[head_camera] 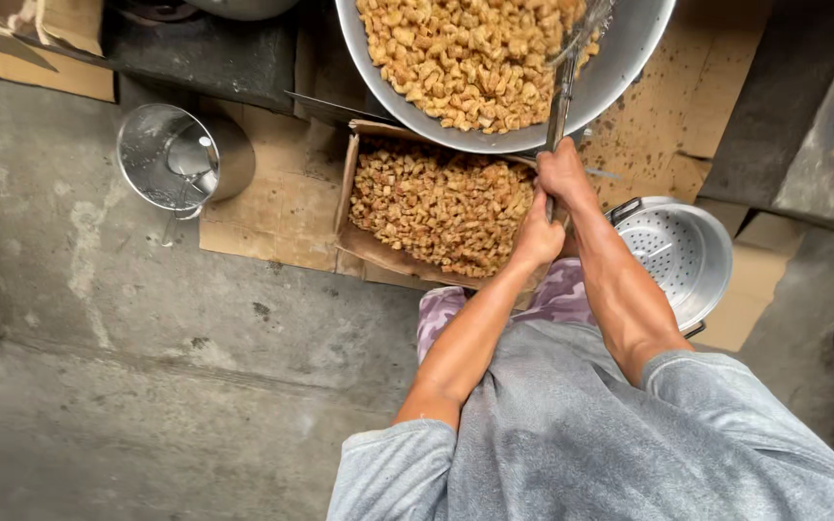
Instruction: The person uses a large metal strainer to scoop fried food from a large wok and transfers it into a cardboard box. The person repeatedly scoops and pours the food, occasionally using their hand to guide the items into the box.
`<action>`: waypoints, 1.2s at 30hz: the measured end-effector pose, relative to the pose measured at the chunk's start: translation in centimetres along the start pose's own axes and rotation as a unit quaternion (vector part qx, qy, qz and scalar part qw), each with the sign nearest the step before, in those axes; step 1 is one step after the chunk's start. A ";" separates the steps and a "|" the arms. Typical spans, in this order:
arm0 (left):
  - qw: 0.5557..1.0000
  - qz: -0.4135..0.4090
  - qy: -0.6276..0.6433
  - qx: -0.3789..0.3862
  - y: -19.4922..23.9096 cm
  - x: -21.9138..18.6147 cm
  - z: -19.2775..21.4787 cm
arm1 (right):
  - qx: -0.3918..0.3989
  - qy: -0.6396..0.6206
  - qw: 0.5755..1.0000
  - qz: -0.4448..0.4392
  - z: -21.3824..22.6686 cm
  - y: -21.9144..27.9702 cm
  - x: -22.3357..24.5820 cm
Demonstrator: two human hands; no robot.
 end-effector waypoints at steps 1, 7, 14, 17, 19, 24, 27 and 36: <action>0.998 0.035 -0.038 0.020 0.3 -1.1 1.2 | 0.004 -0.034 0.999 0.007 0.0 1.6 1.3; 0.991 0.058 -0.097 0.071 3.9 -8.8 4.8 | 0.033 -0.116 0.992 0.027 1.0 11.6 6.1; 0.973 0.106 -0.184 0.090 4.4 -7.1 7.1 | 0.138 -0.193 0.971 -0.035 -3.7 10.9 6.5; 0.971 0.106 -0.198 0.084 3.0 -4.2 7.4 | 0.141 -0.205 0.966 -0.064 -5.8 7.4 3.9; 0.959 0.155 -0.205 0.118 2.2 -1.6 6.3 | 0.124 -0.188 0.972 -0.071 -6.7 4.6 2.1; 0.960 0.187 -0.159 0.136 1.3 2.1 3.1 | 0.085 -0.147 0.984 -0.053 -6.0 0.1 -1.8; 0.977 0.160 -0.093 0.103 2.5 2.0 1.6 | 0.053 -0.094 0.993 -0.047 -4.7 0.5 -3.4; 0.993 0.058 0.035 0.097 7.1 -1.6 -0.6 | -0.073 0.004 0.997 -0.022 2.3 9.3 -3.2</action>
Point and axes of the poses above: each hand's wrist, its own y-axis away from the middle knuckle, its own z-axis out of the back of the hand, x = y × z, the point moved 6 cm from there along -y, towards the middle knuckle, and after that the axes turned 15 degrees about -z, right-handed, at the moved point
